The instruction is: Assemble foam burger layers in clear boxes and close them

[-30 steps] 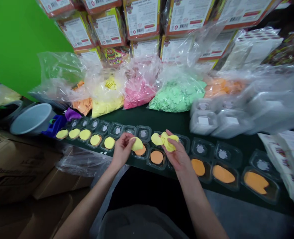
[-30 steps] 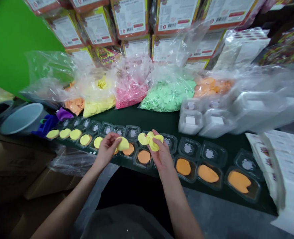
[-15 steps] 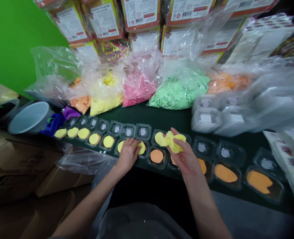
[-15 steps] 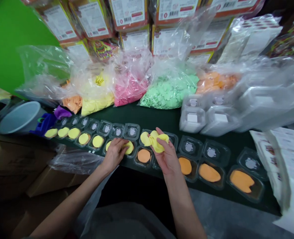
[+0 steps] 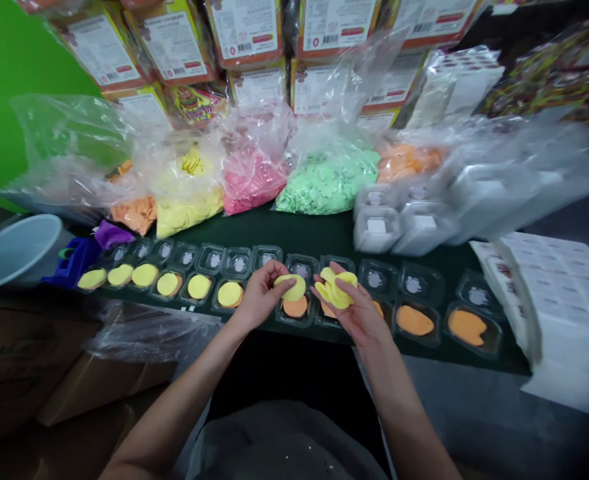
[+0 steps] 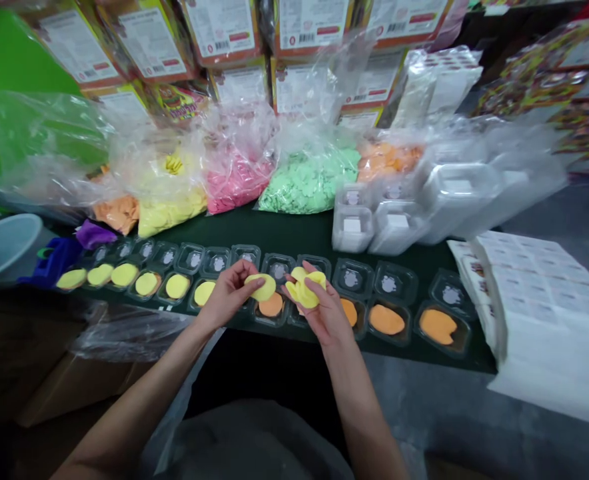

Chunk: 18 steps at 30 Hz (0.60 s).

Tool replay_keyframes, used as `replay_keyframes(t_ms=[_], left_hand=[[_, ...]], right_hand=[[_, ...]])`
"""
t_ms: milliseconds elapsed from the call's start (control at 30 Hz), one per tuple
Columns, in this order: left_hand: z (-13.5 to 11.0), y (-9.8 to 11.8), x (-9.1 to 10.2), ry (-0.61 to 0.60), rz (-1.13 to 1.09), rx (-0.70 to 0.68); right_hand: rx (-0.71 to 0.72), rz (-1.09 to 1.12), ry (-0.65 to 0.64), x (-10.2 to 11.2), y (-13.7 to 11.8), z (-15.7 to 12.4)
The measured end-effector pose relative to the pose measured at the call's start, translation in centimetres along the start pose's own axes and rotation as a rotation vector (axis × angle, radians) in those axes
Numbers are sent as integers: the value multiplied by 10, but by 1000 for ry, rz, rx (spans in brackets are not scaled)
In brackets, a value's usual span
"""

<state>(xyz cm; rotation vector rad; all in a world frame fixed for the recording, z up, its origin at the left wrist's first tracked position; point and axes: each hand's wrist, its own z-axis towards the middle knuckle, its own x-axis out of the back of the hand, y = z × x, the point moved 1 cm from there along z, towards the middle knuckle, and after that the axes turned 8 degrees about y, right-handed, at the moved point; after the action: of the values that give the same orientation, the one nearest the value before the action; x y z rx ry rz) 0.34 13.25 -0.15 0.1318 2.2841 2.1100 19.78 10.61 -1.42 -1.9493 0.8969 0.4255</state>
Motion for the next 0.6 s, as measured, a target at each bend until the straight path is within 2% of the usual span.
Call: replay_keyframes(t_ms=[133, 200, 267, 333, 400, 500, 600], left_hand=[[-14, -8, -3, -129, 370, -130], [-18, -11, -9, -211, 506, -181], [-18, -14, -15, -241, 676, -269], [-16, -19, -19, -222, 851, -384], [-15, -23, -20, -141, 967, -472], [-17, -29, -17, -19, 1053, -511], [-21, -30, -15, -78, 1104, -515]], right_hand=[[16, 30, 40, 19, -4, -8], [15, 39, 38, 22, -4, -12], [16, 49, 33, 24, -4, -14], [16, 58, 26, 25, -4, -16], [12, 66, 21, 27, -5, -16], [7, 66, 11, 29, -6, -15], [-10, 66, 6, 29, -5, -14]])
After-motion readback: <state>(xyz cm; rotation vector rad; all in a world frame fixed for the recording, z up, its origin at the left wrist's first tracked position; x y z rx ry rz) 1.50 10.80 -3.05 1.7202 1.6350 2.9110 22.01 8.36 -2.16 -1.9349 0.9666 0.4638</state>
